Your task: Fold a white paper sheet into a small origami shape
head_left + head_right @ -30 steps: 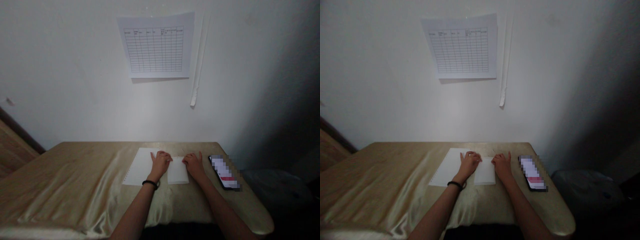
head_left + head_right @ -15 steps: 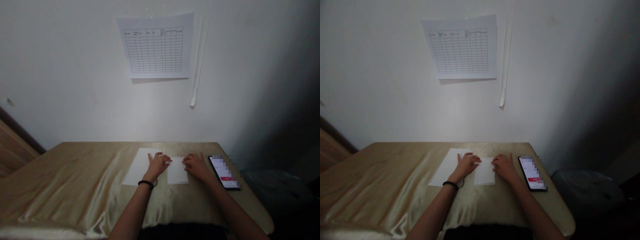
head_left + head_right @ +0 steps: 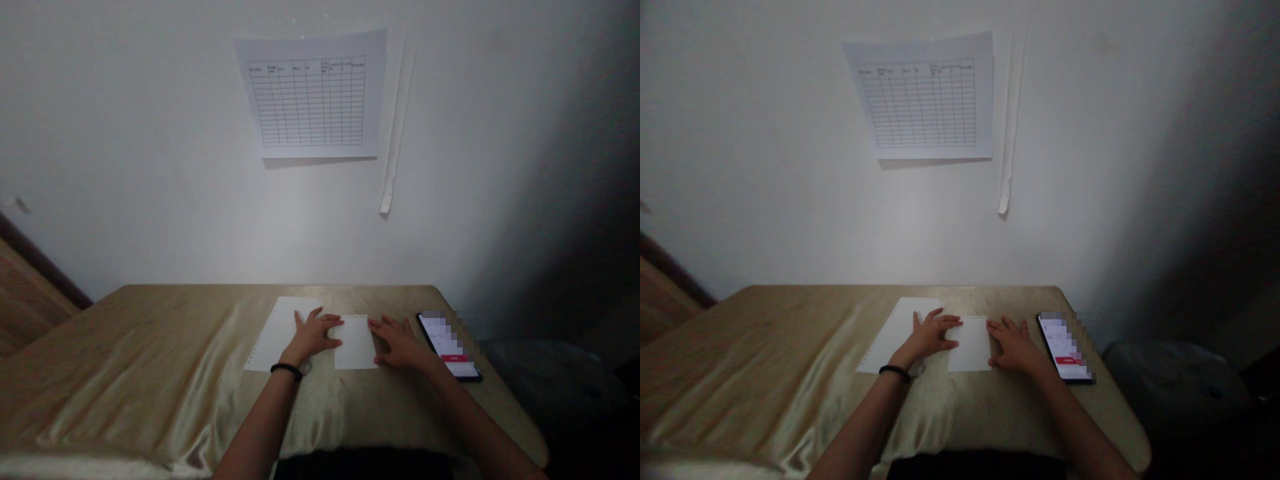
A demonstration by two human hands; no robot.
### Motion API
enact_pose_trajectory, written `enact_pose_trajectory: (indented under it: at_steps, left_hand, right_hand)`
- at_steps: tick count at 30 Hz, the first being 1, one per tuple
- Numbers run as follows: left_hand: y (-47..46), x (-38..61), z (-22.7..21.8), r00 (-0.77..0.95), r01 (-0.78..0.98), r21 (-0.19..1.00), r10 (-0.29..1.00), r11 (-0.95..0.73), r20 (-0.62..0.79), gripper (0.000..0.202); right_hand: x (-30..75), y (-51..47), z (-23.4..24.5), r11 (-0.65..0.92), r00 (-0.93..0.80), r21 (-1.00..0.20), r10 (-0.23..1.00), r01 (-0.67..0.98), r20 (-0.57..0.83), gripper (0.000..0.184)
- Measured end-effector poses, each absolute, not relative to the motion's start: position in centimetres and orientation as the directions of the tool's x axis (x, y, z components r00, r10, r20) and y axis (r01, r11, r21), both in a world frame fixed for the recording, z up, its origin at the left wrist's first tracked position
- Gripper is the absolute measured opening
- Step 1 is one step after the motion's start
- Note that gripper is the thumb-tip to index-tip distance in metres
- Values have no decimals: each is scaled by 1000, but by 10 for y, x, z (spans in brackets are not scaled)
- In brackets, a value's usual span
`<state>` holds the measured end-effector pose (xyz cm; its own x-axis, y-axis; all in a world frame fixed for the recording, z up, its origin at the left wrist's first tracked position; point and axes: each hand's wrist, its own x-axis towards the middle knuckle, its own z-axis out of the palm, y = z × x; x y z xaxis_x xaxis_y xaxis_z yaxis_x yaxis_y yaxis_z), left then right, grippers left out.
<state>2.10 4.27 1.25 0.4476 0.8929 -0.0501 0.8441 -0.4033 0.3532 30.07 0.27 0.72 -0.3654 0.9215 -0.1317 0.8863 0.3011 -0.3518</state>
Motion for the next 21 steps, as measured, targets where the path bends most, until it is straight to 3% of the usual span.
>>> enact_pose_trajectory:
  at_steps: [6,13,15,18,21]
  left_hand:
    - [40,17,14,497,845,329,846,-421,-193,94]
    - [40,17,12,515,847,306,813,-435,-271,112]
    - [41,16,12,516,847,301,812,-437,-274,114]
    - [41,16,10,511,851,293,817,-436,-268,115]
    - [41,16,7,507,852,295,823,-433,-257,114]
  right_hand:
    - [300,-5,10,306,-387,-381,909,873,-157,90]
    - [304,-8,11,311,-404,-431,904,847,-140,79]
    - [306,-6,11,303,-400,-461,907,834,-128,69]
    - [306,-3,11,283,-357,-489,932,825,-64,36]
    - [303,-4,9,280,-300,-486,953,828,38,25]
